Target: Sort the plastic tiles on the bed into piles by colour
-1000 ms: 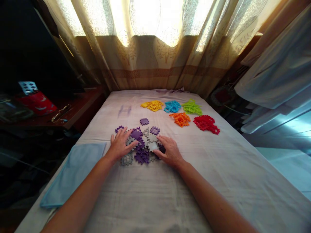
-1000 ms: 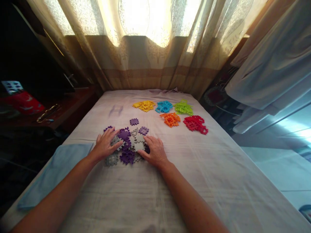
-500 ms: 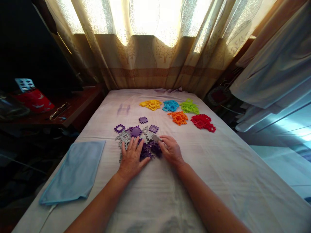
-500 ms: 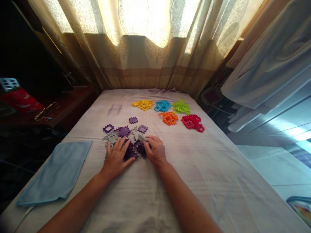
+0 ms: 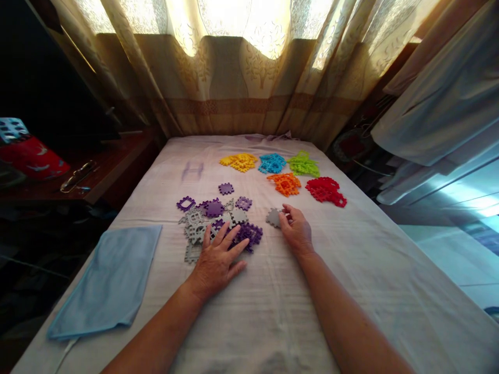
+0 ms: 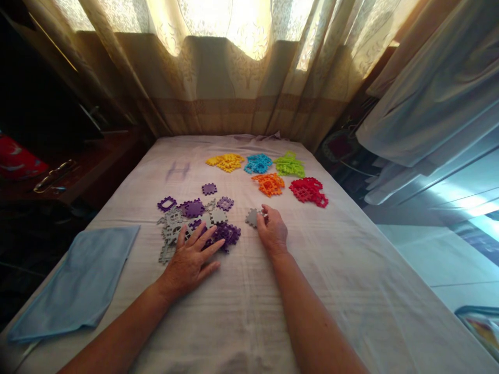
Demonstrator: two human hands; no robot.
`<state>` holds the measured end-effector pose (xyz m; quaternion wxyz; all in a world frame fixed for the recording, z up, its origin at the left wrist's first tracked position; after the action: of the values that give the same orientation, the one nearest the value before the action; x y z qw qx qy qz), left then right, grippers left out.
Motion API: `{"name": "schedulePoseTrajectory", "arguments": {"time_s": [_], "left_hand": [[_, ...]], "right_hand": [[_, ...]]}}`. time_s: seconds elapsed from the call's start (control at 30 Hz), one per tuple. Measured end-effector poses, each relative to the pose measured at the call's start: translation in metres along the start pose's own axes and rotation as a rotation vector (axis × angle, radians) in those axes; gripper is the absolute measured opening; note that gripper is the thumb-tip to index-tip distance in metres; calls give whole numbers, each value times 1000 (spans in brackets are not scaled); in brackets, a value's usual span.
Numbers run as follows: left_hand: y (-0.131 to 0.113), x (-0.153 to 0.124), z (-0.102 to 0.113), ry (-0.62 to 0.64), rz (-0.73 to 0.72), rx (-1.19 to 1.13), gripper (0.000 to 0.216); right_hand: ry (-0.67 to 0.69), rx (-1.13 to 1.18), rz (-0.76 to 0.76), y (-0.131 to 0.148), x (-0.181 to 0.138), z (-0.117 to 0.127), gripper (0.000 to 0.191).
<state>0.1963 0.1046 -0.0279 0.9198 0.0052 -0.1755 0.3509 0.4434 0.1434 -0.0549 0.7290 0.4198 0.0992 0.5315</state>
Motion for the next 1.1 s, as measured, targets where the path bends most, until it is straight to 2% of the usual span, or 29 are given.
{"name": "schedulePoseTrajectory", "arguments": {"time_s": [0.1,0.2,0.3,0.47,0.57,0.7,0.9,1.1], "left_hand": [[3,0,1,7,21,0,44],[7,-2,7,-13,39,-17,38],[14,-6,16,-51,66,-30,30],[27,-12,26,-83,97,-59,24],[37,-14,30,-118,128,-101,25],[61,-19,35,-215,227,-136,27],[104,-29,36,-331,420,-188,31],[118,-32,31,-376,474,-330,35]], "right_hand": [[-71,-72,107,6,-1,5,40],[-86,-104,216,20,-5,3,33],[-16,-96,306,40,-9,-9,28],[196,-96,393,77,-12,-44,26],[281,-136,360,91,-12,-61,28],[319,-208,286,103,-16,-74,35],[343,-254,253,113,-23,-80,36],[342,-153,221,109,-21,-86,43]]}}
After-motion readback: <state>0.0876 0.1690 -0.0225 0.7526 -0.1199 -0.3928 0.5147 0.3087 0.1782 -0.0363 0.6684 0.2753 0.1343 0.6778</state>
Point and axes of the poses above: each hand's wrist, its own x-axis towards the middle knuckle, its own z-axis out of the back of the hand, y = z × x, the point moved 9 cm from there along x, towards the middle knuckle, and after that the axes turned 3 degrees about y, right-handed, at the moved point
